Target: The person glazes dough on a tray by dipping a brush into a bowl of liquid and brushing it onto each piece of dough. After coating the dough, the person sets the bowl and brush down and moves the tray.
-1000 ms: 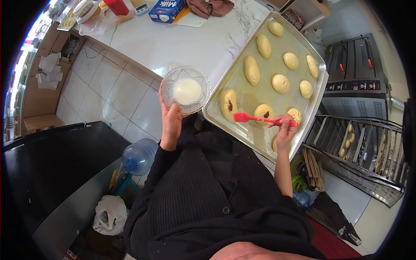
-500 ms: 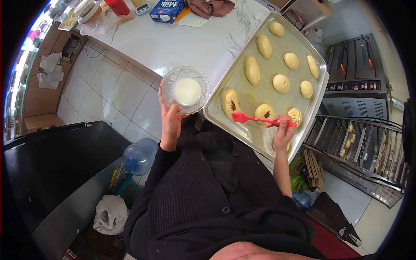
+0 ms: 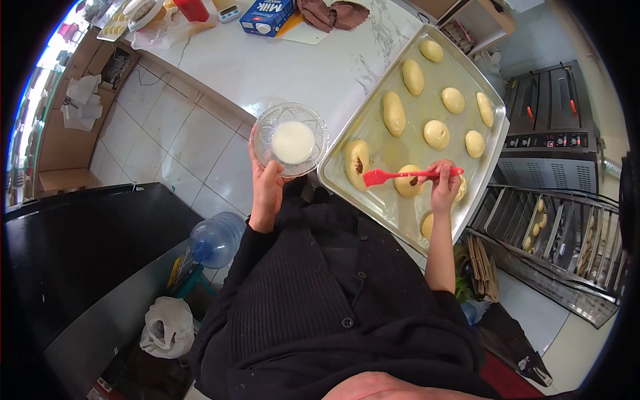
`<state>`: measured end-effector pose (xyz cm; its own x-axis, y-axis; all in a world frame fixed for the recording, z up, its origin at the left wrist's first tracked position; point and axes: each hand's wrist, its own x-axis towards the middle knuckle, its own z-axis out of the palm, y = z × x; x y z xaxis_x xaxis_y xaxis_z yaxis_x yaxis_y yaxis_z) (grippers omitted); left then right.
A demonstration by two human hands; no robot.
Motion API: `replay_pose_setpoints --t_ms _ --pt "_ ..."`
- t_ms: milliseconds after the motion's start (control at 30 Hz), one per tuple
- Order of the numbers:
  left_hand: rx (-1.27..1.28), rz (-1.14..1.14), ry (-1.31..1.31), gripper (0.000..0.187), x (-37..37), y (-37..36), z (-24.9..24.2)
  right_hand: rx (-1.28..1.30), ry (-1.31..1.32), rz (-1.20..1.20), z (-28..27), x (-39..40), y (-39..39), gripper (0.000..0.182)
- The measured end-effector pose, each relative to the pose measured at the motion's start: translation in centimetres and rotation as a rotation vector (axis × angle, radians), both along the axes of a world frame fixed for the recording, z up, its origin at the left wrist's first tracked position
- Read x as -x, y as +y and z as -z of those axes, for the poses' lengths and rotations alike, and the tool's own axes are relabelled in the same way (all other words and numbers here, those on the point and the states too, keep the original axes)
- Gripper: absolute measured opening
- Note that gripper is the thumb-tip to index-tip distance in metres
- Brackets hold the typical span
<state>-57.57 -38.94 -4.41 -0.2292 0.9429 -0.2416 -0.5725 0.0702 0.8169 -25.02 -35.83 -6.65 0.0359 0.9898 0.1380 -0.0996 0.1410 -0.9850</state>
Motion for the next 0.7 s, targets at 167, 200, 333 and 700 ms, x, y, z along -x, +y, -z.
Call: replay_pose_setpoints --t_ms 167,200,333,700 --pt "-0.008 -0.002 0.001 0.078 0.3 -0.2 0.3 -0.034 0.022 0.041 1.2 -0.3 3.7 0.028" --pt "-0.01 -0.002 0.0 0.078 0.3 -0.2 0.3 -0.054 0.027 0.048 1.2 0.0 4.4 0.028" --pt "-0.011 -0.004 0.0 0.078 0.4 -0.3 0.1 -0.146 0.056 0.121 0.3 1.5 5.7 0.028" --pt "-0.015 0.116 -0.086 0.077 -1.2 -0.7 -0.1 -0.177 0.021 -0.161 -6.8 11.7 3.4 0.023"
